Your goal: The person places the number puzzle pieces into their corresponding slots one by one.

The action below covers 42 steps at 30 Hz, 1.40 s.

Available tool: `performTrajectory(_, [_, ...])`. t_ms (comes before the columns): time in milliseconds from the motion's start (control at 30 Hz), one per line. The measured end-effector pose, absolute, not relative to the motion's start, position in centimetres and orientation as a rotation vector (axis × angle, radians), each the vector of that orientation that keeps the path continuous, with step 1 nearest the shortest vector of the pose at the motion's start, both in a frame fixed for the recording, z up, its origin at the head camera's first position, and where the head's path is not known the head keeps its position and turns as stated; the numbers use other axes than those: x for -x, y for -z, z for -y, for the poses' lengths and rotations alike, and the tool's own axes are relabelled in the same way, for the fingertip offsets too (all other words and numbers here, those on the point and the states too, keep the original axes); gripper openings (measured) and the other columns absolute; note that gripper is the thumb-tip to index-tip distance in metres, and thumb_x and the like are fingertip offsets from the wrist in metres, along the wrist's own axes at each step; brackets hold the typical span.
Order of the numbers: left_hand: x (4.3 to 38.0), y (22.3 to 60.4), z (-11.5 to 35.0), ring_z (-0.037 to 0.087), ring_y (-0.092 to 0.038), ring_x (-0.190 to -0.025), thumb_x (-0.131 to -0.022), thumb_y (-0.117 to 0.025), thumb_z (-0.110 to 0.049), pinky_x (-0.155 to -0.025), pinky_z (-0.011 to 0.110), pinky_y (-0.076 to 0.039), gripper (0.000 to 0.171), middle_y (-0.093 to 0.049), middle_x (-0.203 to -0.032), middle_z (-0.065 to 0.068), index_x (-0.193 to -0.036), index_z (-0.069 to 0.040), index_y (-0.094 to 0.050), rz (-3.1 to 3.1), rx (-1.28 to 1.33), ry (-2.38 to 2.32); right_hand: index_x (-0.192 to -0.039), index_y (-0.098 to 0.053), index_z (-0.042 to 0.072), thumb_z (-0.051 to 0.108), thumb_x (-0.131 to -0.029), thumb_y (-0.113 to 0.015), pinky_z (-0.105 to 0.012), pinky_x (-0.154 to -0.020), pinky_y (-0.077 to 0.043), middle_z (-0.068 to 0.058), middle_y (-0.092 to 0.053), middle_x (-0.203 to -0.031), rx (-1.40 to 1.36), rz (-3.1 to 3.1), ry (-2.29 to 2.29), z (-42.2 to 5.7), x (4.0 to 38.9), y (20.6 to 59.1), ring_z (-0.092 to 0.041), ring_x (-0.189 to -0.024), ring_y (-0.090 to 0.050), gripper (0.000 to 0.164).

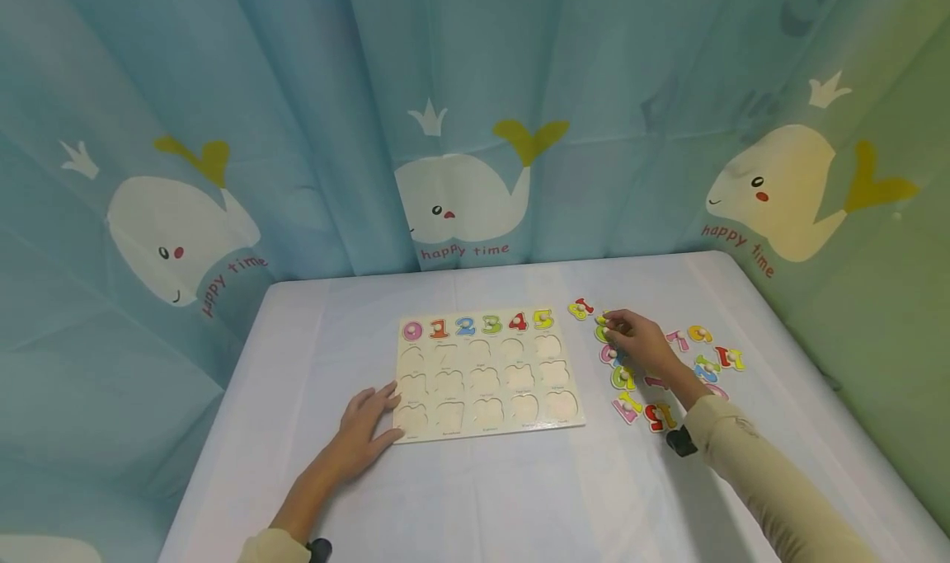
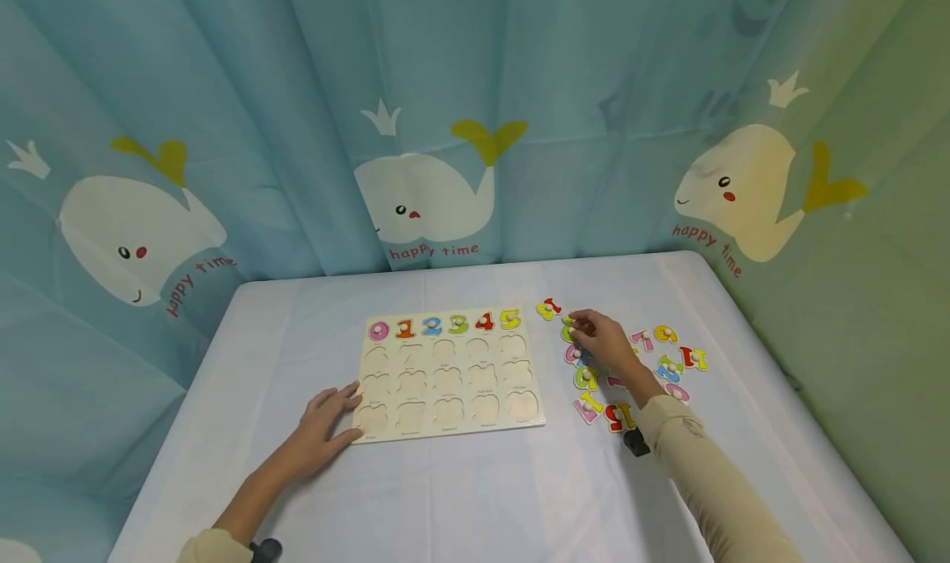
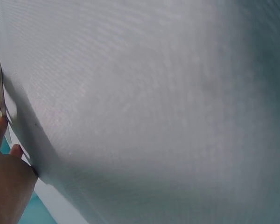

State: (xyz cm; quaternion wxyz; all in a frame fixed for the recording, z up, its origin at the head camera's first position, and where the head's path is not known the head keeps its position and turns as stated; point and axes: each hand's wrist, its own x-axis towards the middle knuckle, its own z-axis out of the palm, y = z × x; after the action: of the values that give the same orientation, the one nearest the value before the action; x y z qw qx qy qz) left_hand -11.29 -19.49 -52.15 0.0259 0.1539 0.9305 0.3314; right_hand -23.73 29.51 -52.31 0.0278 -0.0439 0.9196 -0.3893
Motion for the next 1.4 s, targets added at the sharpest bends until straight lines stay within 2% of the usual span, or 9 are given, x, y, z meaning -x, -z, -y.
performTrajectory(200, [11.2,52.1,19.6,0.041,-0.025,-0.131,-0.084,-0.070,-0.017,-0.104,0.061,-0.021,0.050,-0.038,-0.146,0.014,-0.128,0.000,-0.053,-2.892,-0.480,-1.033,-0.126,-0.054,0.007,0.019,-0.093,-0.061,-0.037,-0.079,-0.047,-0.009,-0.059,-0.105,0.142,-2.859,1.149,-29.2,24.1,52.4,-0.024,-0.091,-0.053,0.036])
performTrajectory(433, [11.1,52.0,19.7,0.044,-0.026,-0.130,-0.083,-0.070,-0.016,-0.103,0.062,-0.021,0.050,-0.039,-0.144,0.016,-0.127,0.002,-0.054,-2.915,-0.491,-1.043,-0.127,-0.053,0.003,0.020,-0.097,-0.052,-0.036,-0.073,-0.043,-0.013,-0.056,-0.107,0.029,-3.036,1.148,-31.0,24.0,51.8,-0.025,-0.090,-0.051,0.034])
performTrajectory(500, [11.1,52.0,19.8,0.043,-0.026,-0.130,-0.083,-0.070,-0.016,-0.104,0.061,-0.021,0.050,-0.039,-0.145,0.015,-0.127,0.002,-0.053,-2.913,-0.480,-1.042,-0.127,-0.052,0.001,0.018,-0.098,-0.050,-0.038,-0.074,-0.043,-0.017,-0.055,-0.107,-0.131,-3.114,1.187,-31.9,24.0,51.5,-0.029,-0.092,-0.051,0.034])
performTrajectory(667, [11.1,52.0,20.0,0.041,-0.026,-0.130,-0.083,-0.071,-0.017,-0.103,0.062,-0.022,0.052,-0.039,-0.145,0.013,-0.129,0.001,-0.053,-2.931,-0.466,-1.035,-0.132,-0.045,-0.005,0.018,-0.096,-0.047,-0.049,-0.083,-0.038,-0.025,-0.050,-0.113,-0.770,-3.103,1.235,-33.9,23.4,51.1,-0.040,-0.106,-0.044,0.043])
performTrajectory(767, [11.1,52.0,20.1,0.042,-0.026,-0.130,-0.083,-0.071,-0.017,-0.103,0.062,-0.022,0.051,-0.039,-0.145,0.014,-0.128,0.001,-0.053,-2.939,-0.469,-1.037,-0.134,-0.040,-0.008,0.020,-0.094,-0.044,-0.056,-0.090,-0.033,-0.029,-0.045,-0.120,-0.955,-2.987,1.166,-34.8,23.1,51.1,-0.045,-0.113,-0.039,0.049])
performTrajectory(933, [11.2,52.0,19.9,0.043,-0.027,-0.130,-0.083,-0.070,-0.016,-0.103,0.062,-0.021,0.049,-0.040,-0.144,0.015,-0.126,0.001,-0.054,-2.936,-0.493,-1.072,-0.133,-0.039,-0.011,0.024,-0.095,-0.044,-0.061,-0.093,-0.029,-0.032,-0.043,-0.124,-0.978,-2.929,1.101,-35.7,22.6,51.4,-0.048,-0.115,-0.038,0.052])
performTrajectory(1133, [11.2,52.3,19.5,0.042,-0.027,-0.130,-0.085,-0.069,-0.018,-0.103,0.061,-0.022,0.048,-0.041,-0.143,0.013,-0.127,0.000,-0.054,-2.929,-0.508,-1.048,-0.133,-0.043,-0.007,0.030,-0.095,-0.047,-0.071,-0.098,-0.009,-0.031,-0.047,-0.126,-1.081,-2.919,1.031,-36.3,21.9,51.7,-0.051,-0.117,-0.039,0.053])
performTrajectory(1267, [11.1,52.3,19.3,0.039,-0.025,-0.131,-0.086,-0.068,-0.021,-0.104,0.060,-0.022,0.050,-0.041,-0.144,0.010,-0.130,-0.002,-0.052,-2.892,-0.489,-1.020,-0.131,-0.046,-0.007,0.024,-0.095,-0.047,-0.072,-0.099,-0.002,-0.030,-0.052,-0.120,-1.108,-2.942,1.024,-36.7,21.4,52.0,-0.049,-0.115,-0.041,0.047])
performTrajectory(1400, [11.1,52.2,19.4,0.039,-0.025,-0.132,-0.086,-0.068,-0.021,-0.105,0.060,-0.021,0.051,-0.040,-0.144,0.009,-0.131,-0.002,-0.052,-2.888,-0.473,-1.007,-0.129,-0.048,-0.008,0.014,-0.091,-0.046,-0.070,-0.099,-0.001,-0.030,-0.055,-0.110,-1.051,-3.032,1.086,-36.4,21.6,52.1,-0.046,-0.107,-0.046,0.044])
